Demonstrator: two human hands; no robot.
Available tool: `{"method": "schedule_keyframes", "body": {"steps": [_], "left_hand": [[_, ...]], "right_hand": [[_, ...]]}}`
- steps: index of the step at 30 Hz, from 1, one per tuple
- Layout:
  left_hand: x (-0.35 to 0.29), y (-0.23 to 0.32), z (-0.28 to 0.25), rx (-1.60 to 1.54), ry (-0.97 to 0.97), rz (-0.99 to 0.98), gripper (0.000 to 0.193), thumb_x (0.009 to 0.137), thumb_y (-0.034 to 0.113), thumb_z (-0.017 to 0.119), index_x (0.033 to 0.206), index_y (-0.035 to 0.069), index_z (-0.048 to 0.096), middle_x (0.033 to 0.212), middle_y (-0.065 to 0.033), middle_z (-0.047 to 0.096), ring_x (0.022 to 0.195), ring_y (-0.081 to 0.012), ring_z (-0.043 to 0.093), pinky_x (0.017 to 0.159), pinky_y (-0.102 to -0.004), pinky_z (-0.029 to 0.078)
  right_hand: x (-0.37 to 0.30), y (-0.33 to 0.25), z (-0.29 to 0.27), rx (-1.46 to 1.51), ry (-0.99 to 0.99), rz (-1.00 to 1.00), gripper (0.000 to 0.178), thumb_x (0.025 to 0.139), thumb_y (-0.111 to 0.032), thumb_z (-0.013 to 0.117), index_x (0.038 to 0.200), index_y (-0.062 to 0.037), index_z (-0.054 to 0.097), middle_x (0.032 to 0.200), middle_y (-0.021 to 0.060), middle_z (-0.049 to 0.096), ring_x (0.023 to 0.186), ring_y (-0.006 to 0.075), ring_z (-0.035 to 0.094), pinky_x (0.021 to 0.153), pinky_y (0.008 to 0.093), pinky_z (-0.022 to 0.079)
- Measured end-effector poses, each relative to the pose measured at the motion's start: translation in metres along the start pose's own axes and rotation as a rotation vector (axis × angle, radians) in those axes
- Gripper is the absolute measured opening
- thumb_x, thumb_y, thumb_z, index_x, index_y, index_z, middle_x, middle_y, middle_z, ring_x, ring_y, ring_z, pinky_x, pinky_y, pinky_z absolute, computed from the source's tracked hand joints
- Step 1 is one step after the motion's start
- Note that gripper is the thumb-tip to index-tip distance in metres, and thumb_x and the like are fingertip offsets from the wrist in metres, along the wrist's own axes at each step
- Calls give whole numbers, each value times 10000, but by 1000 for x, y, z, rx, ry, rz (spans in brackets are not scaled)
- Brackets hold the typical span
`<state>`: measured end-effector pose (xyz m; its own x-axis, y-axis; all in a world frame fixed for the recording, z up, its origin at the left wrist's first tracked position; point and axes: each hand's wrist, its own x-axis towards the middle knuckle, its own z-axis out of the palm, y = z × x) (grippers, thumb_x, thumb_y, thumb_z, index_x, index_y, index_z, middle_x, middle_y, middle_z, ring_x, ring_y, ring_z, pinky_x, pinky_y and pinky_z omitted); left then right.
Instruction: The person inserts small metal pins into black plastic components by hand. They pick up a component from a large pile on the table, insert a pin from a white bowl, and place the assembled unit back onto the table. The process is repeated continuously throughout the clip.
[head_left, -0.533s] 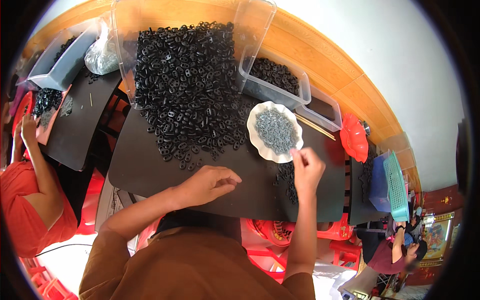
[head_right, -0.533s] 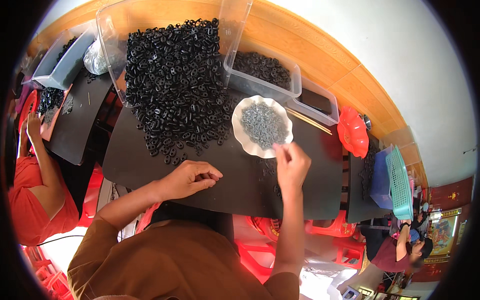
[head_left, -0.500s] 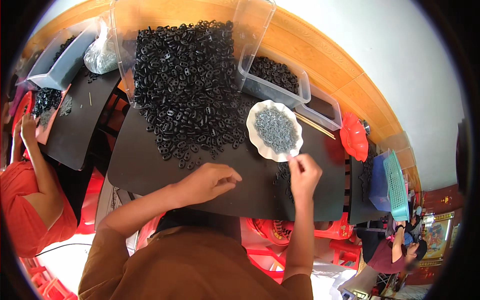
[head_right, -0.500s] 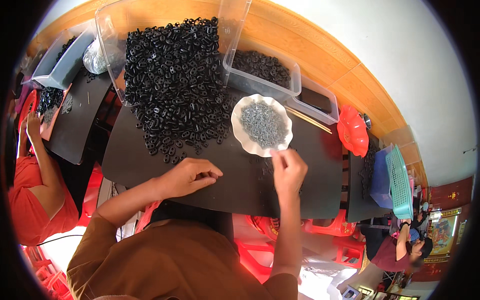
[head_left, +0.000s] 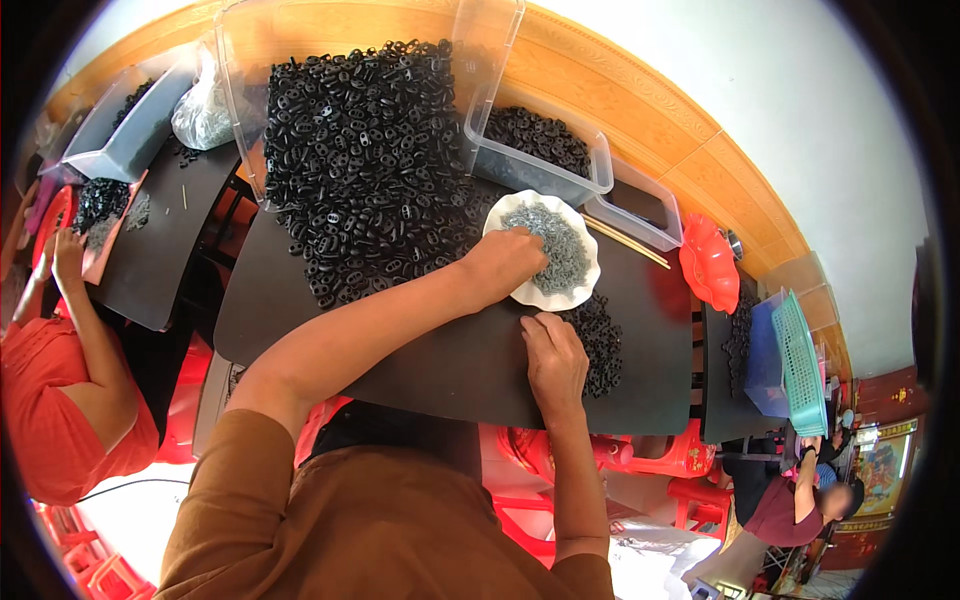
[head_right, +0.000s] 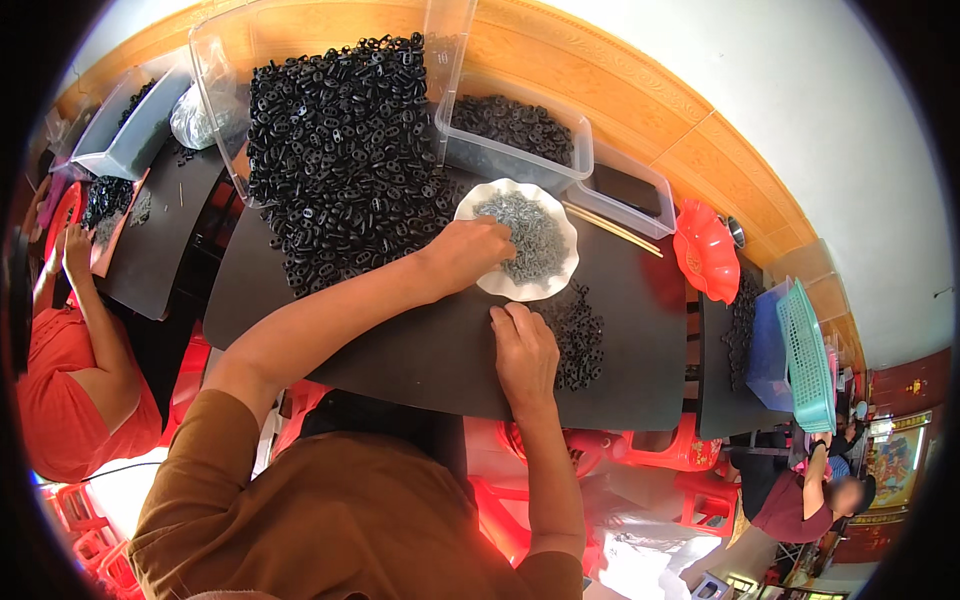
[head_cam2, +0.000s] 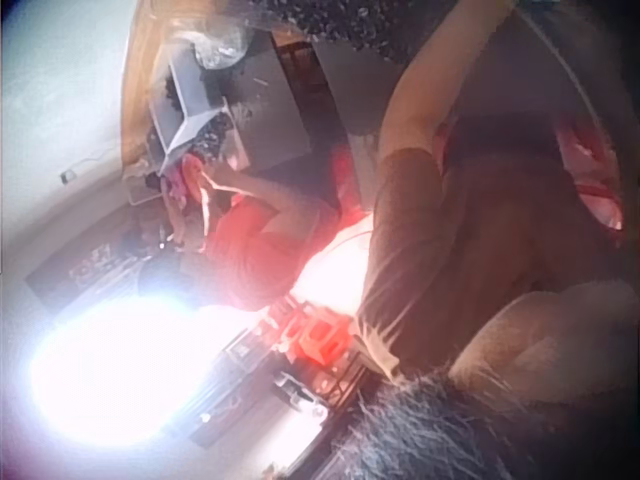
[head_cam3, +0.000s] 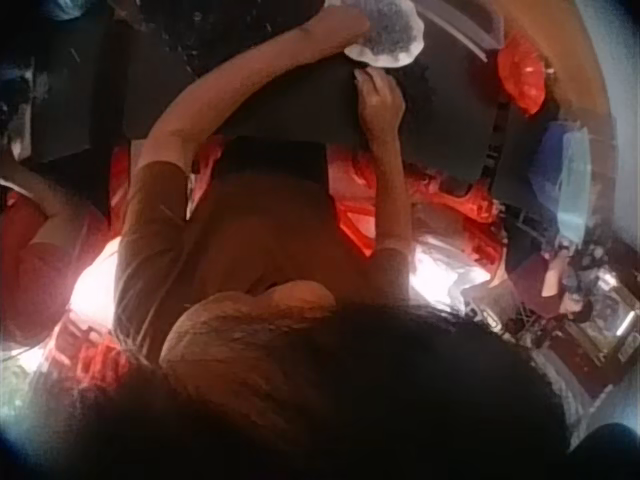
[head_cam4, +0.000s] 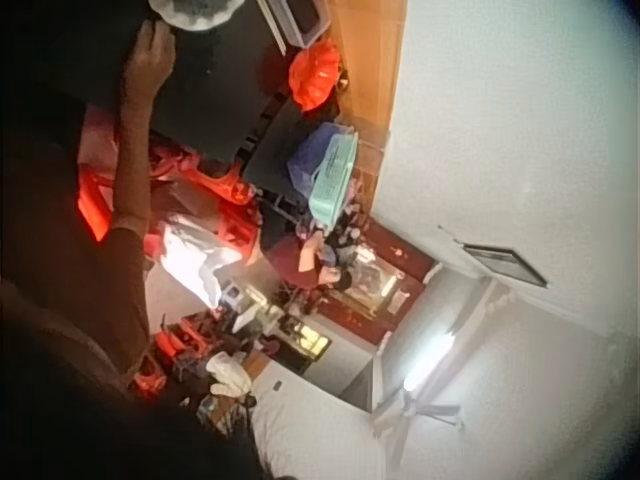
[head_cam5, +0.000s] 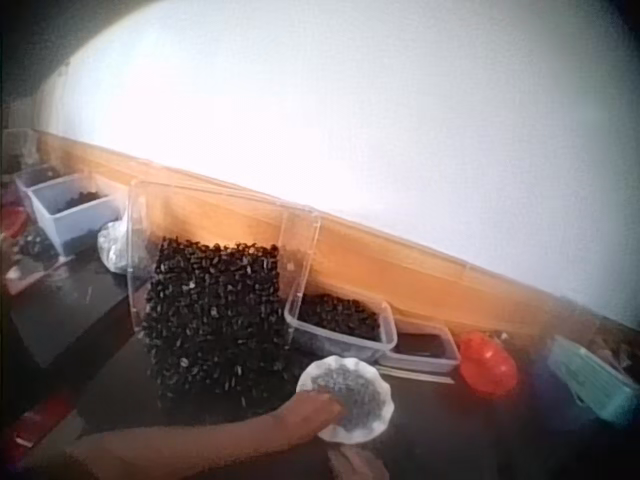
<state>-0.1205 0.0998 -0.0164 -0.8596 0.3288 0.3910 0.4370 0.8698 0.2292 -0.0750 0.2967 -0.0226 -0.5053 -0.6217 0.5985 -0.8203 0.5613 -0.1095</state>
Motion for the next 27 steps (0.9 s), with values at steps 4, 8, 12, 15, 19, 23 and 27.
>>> {"method": "schedule_keyframes", "body": {"steps": [4, 8, 12, 15, 19, 23, 27], "left_hand": [[1, 2, 7, -27, 21, -16, 86, 815, 70, 650, 873, 65, 713, 941, -80, 652, 988, -275, 644, 814, -385, 551], [-3, -1, 7, -119, 36, -12, 76, 808, 46, 633, 842, 55, 700, 896, -94, 653, 939, -295, 656, 804, -395, 550], [-2, -3, 7, -186, 79, 6, 76, 805, 30, 623, 818, 48, 696, 881, -118, 672, 908, -316, 666, 797, -401, 549], [3, 1, 5, -84, -7, -1, 78, 802, 27, 625, 823, 44, 698, 888, -131, 693, 903, -315, 677, 795, -401, 547], [10, -7, 6, -186, -28, -27, 86, 802, 28, 628, 831, 31, 710, 842, -140, 704, 841, -308, 695, 772, -408, 548], [9, -16, 3, -520, 90, -80, 89, 801, 8, 646, 851, 16, 719, 832, -146, 713, 810, -309, 702, 758, -401, 549], [11, -21, 0, -617, 18, -137, 89, 807, 5, 663, 876, 11, 719, 851, -144, 721, 810, -303, 701, 759, -391, 544]], "right_hand": [[-5, 4, -1, 31, 6, -15, 169, 761, -39, 730, 924, -27, 687, 921, 67, 639, 733, 248, 614, 639, 364, 520], [-5, 3, -3, 40, 4, -11, 152, 758, -34, 730, 896, -33, 665, 880, 69, 618, 737, 246, 611, 635, 364, 517], [-5, 1, -3, 74, -54, 14, 168, 757, -24, 723, 909, -35, 653, 858, 77, 599, 758, 254, 611, 651, 370, 517], [-9, 3, 0, 108, -89, 10, 174, 769, -10, 702, 935, -31, 654, 860, 91, 595, 768, 270, 610, 664, 377, 519], [-7, 0, -1, 119, -62, -49, 194, 783, 26, 664, 972, -17, 662, 864, 115, 599, 778, 292, 620, 679, 386, 530], [-9, -2, -2, 175, 7, 5, 216, 783, 64, 642, 987, 0, 666, 885, 131, 617, 798, 307, 645, 701, 391, 547], [-10, -5, 0, 225, -5, 34, 214, 786, 70, 637, 988, 3, 663, 907, 141, 626, 817, 318, 660, 721, 399, 553]]}}
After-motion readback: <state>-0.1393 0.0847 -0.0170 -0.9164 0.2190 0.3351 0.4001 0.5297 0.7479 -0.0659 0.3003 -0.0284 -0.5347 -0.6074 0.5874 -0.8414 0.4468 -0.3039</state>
